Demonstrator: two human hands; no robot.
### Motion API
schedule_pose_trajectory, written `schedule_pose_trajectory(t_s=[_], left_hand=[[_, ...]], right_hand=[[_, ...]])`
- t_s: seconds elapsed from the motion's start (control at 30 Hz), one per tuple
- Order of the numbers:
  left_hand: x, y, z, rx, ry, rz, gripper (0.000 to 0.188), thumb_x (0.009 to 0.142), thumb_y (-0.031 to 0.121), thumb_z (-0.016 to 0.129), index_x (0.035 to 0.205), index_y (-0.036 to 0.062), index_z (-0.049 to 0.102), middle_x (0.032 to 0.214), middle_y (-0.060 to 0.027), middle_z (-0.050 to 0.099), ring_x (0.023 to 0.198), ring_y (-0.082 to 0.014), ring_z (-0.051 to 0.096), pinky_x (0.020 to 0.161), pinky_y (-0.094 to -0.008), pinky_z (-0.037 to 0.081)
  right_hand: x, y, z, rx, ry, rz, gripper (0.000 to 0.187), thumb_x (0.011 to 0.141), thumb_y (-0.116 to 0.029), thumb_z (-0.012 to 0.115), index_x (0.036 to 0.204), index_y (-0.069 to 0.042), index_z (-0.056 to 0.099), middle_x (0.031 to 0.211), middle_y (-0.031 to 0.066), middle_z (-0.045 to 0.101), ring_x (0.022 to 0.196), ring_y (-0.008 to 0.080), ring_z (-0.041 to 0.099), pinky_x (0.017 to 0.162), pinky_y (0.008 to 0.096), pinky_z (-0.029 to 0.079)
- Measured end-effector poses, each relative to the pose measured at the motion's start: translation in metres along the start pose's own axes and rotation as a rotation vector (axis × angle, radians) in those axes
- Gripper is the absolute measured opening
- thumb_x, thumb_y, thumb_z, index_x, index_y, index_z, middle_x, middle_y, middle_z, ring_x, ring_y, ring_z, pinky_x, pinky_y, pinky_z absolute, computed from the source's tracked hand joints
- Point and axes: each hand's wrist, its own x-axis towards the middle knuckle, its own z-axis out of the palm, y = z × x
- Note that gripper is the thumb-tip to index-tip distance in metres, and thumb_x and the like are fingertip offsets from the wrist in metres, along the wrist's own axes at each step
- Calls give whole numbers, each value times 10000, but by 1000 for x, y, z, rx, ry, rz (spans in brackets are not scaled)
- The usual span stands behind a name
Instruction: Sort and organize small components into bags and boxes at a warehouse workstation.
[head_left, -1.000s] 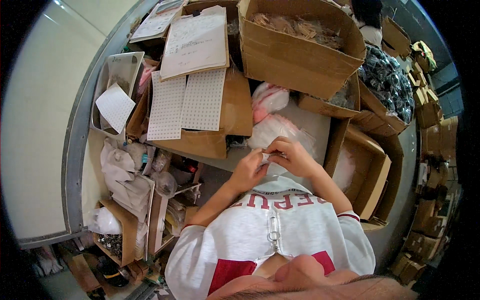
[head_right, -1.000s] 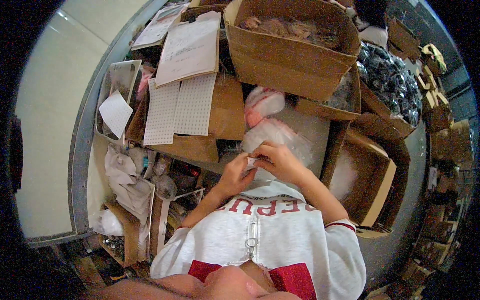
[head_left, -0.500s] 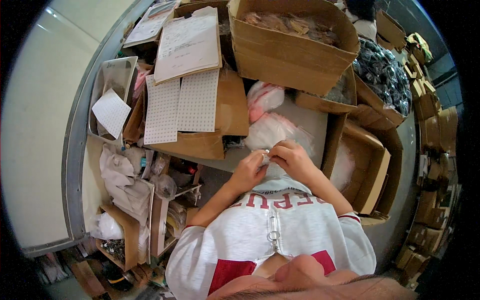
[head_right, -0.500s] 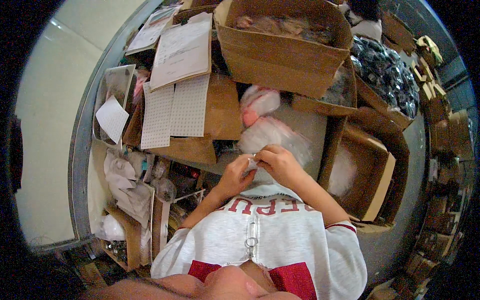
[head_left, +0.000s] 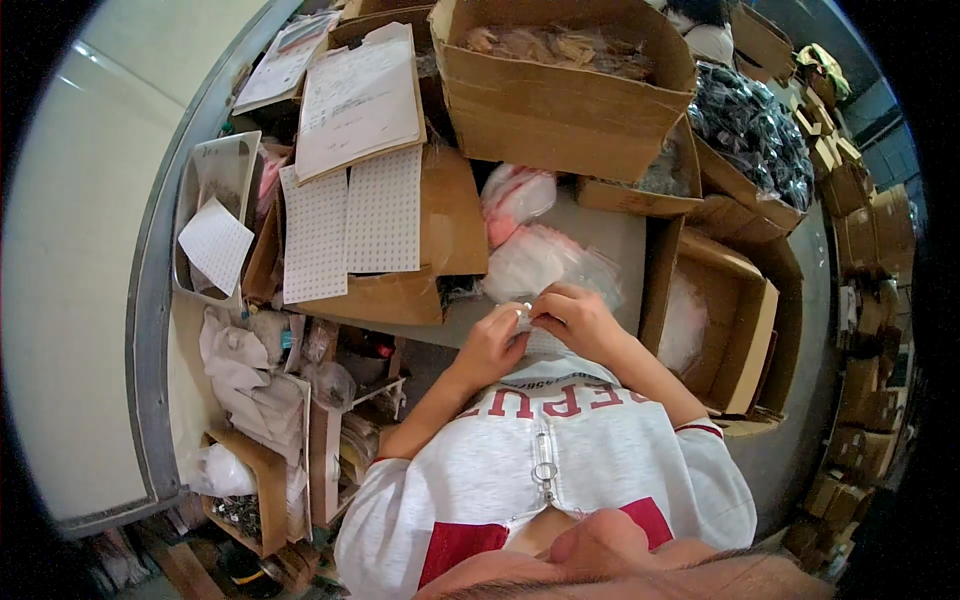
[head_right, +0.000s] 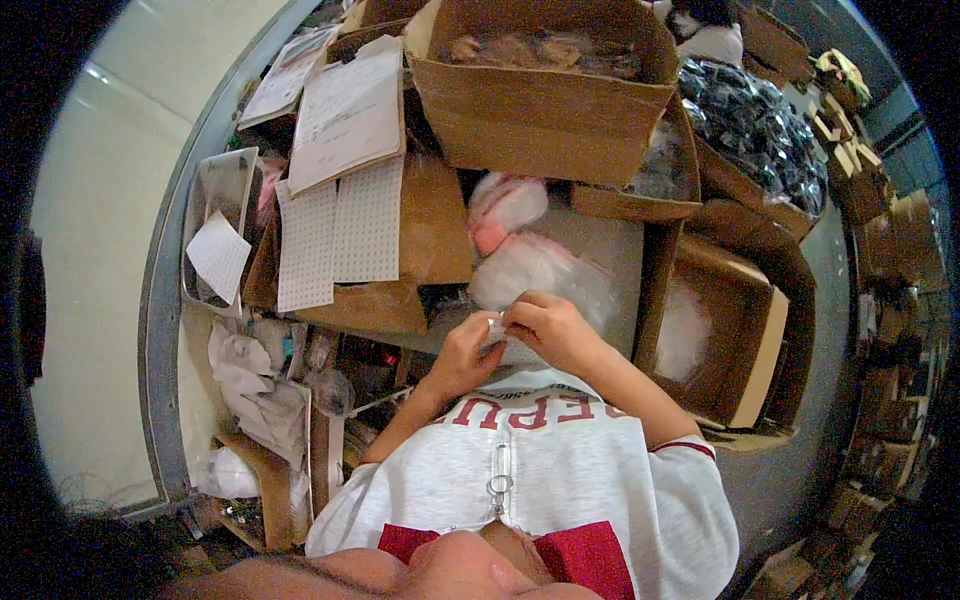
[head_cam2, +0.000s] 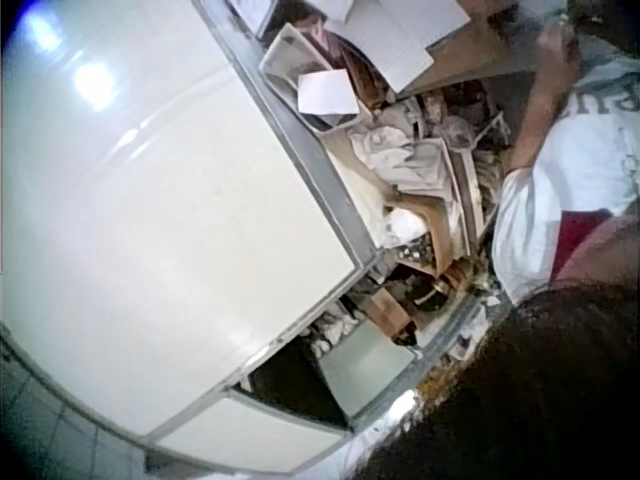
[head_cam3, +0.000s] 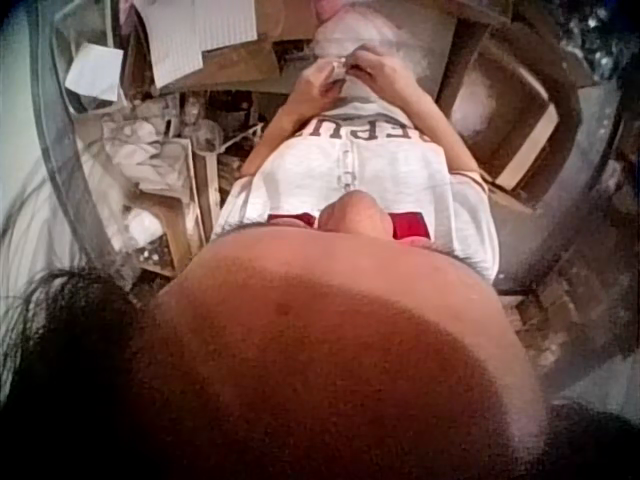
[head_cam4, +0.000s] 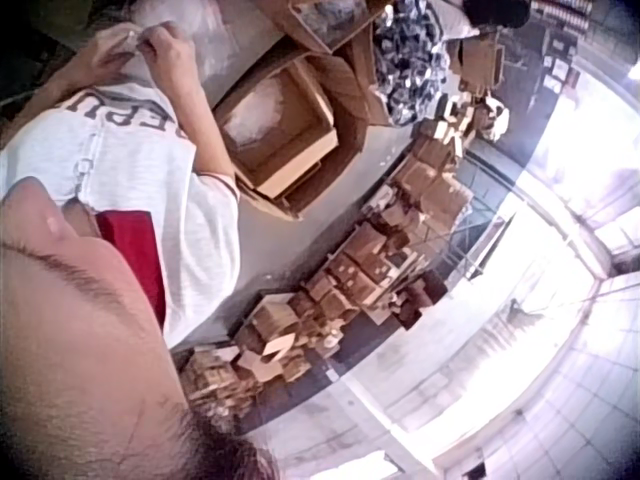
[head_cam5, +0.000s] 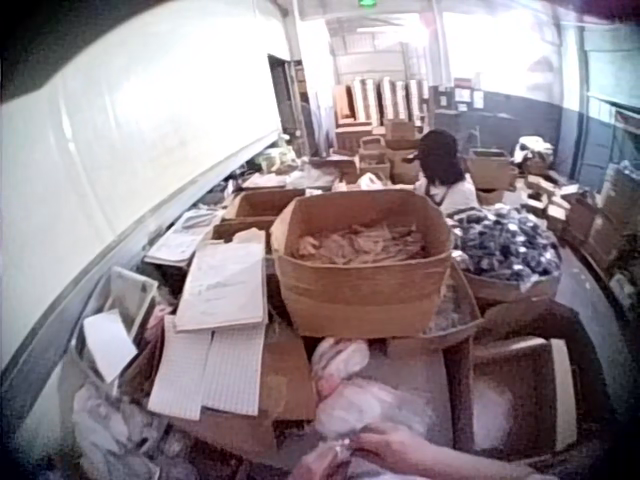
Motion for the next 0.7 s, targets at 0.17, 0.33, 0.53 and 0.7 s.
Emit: schedule_pose_trajectory(t_s=[0.17,0.33,0.53,0.7], left_hand=[[-3,-3,0,-25,-24,-21,302,744,14,650,1023,-44,552,1077,-222,583,985,-410,573,825,-416,485],[-2,0,-3,-11,-21,-31,309,747,12,646,1037,-43,555,1085,-229,583,987,-409,573,825,-416,484],[0,4,-5,-52,-32,-53,312,761,11,631,1062,-34,564,1089,-219,585,1001,-401,571,844,-409,477],[0,3,-4,-35,-46,-53,315,765,26,648,1067,-21,576,1070,-202,603,991,-374,597,848,-394,483]], right_hand=[[0,-5,0,44,-50,52,124,779,-86,679,872,-31,618,858,144,604,792,342,616,690,403,510],[0,-2,3,99,-23,35,147,773,-78,685,892,-30,612,878,148,600,796,346,614,696,402,510],[-1,1,3,72,-55,32,144,772,-79,688,877,-25,605,863,149,590,783,347,605,680,403,499],[-2,3,2,64,-58,14,121,781,-83,680,849,-21,602,845,142,585,772,346,600,673,404,494]])
